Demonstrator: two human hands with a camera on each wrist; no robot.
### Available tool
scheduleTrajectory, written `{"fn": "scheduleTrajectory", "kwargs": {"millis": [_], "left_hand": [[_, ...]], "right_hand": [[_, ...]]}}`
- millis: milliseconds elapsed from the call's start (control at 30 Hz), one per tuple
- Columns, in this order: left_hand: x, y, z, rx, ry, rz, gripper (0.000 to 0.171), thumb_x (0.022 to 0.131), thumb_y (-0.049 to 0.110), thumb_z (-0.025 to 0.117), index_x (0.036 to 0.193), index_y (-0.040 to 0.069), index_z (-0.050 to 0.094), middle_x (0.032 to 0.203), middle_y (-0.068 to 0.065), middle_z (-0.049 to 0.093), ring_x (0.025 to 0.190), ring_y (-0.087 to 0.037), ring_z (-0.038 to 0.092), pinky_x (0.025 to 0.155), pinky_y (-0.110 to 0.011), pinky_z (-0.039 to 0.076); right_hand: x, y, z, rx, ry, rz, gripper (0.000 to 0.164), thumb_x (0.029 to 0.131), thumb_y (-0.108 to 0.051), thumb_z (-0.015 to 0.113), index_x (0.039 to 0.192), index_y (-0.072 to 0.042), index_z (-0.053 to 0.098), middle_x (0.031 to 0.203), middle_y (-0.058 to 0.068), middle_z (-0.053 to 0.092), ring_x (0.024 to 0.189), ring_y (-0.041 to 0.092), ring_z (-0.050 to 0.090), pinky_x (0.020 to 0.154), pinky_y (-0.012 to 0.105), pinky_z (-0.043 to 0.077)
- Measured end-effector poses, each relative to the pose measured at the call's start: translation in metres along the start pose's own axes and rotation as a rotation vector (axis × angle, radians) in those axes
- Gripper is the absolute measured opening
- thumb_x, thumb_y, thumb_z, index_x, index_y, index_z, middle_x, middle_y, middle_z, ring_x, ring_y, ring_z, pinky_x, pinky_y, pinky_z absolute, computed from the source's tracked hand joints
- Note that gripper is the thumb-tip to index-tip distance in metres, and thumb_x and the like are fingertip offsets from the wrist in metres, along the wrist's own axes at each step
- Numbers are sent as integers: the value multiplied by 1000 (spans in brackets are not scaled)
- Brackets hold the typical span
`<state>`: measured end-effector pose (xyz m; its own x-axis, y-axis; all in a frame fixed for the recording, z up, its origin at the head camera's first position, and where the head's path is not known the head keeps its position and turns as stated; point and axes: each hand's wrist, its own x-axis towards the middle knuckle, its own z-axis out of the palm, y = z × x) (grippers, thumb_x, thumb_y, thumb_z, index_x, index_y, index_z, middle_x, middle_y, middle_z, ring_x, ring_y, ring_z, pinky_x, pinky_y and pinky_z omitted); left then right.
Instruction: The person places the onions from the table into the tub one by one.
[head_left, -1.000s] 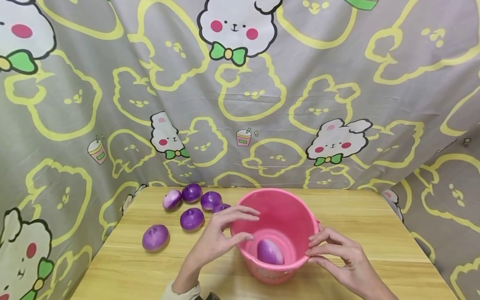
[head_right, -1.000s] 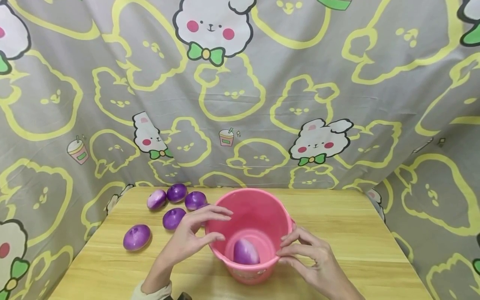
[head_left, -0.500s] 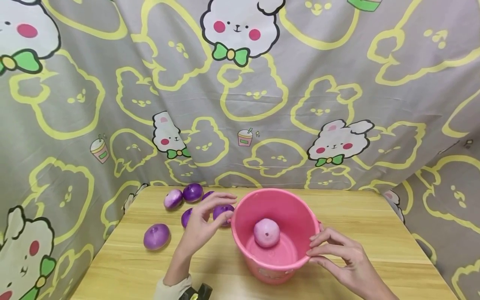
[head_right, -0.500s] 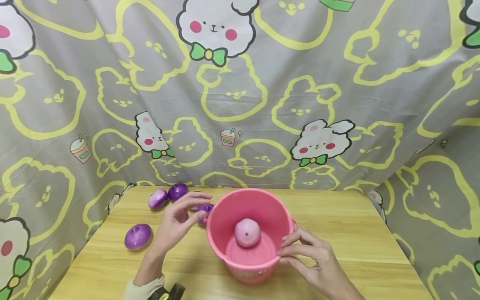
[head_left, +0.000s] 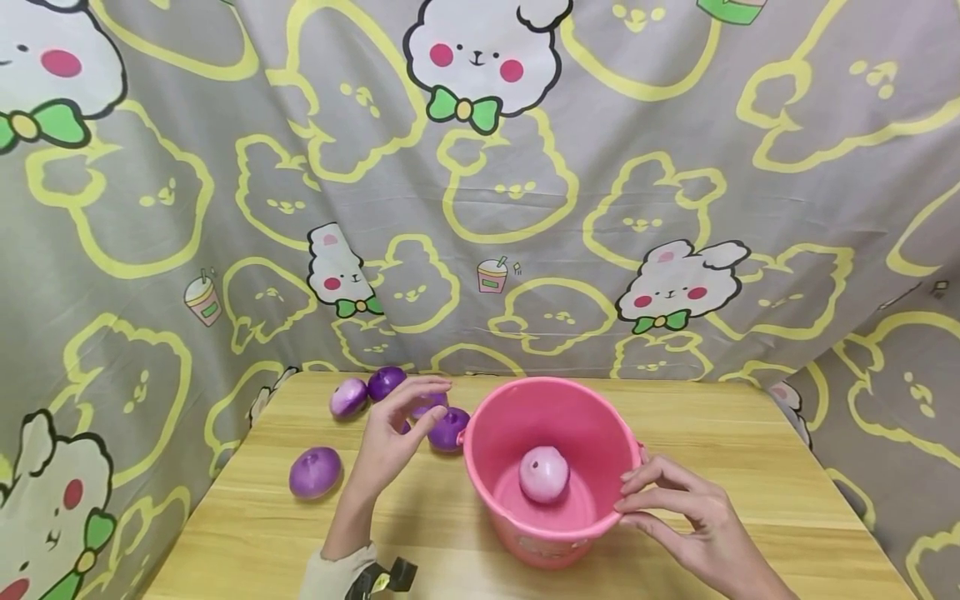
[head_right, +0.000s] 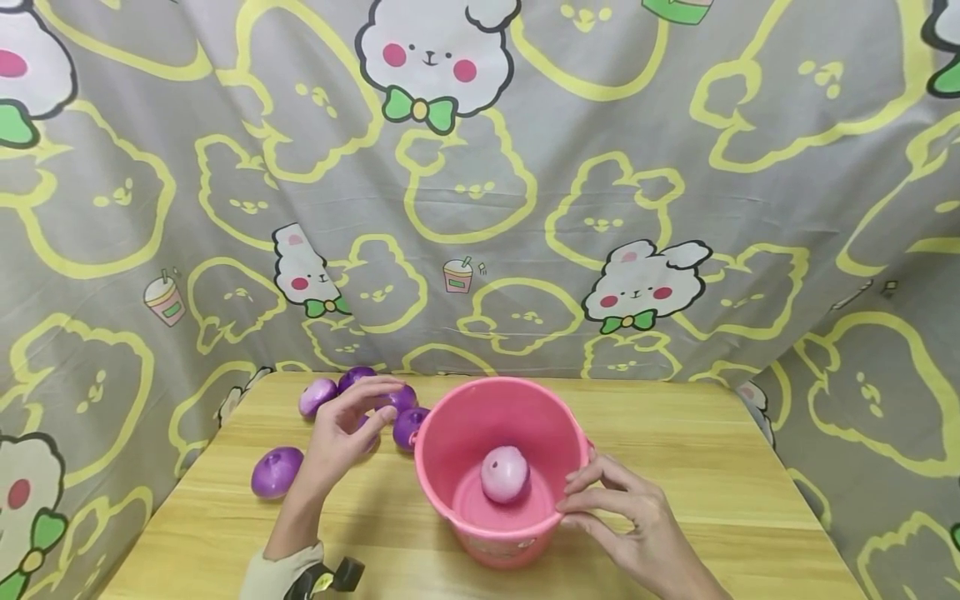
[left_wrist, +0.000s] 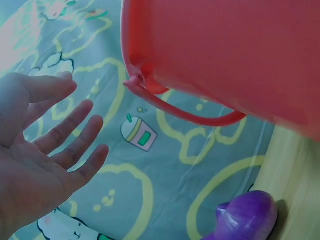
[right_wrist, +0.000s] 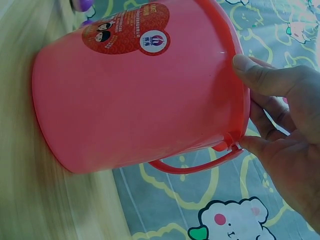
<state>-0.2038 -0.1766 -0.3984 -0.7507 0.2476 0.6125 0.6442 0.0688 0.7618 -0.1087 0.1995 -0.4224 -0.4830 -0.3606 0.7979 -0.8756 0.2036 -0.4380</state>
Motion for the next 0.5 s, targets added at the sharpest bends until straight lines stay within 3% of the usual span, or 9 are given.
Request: {"fn": "scheduleTrajectory", "kwargs": {"millis": [233,500], "left_hand": [[-1,-14,-1,11,11,-41,31,93,-5,70,123,3,71,128,-11,67,116,-34,61,87,-25,55],[-2,-29,-2,-1,6,-48,29,94,-4,70,123,-1,70,129,-27,61,116,-37,61,94,-29,55]], "right_hand": [[0,0,-1,0,-1,1,22,82,-8,85,103,-10,79,106,6,68,106,20,63,109,25,44],[2,1,0,6,1,-14,22,82,-8,85,103,-11,79,106,7,68,107,18,63,112,26,42]]}}
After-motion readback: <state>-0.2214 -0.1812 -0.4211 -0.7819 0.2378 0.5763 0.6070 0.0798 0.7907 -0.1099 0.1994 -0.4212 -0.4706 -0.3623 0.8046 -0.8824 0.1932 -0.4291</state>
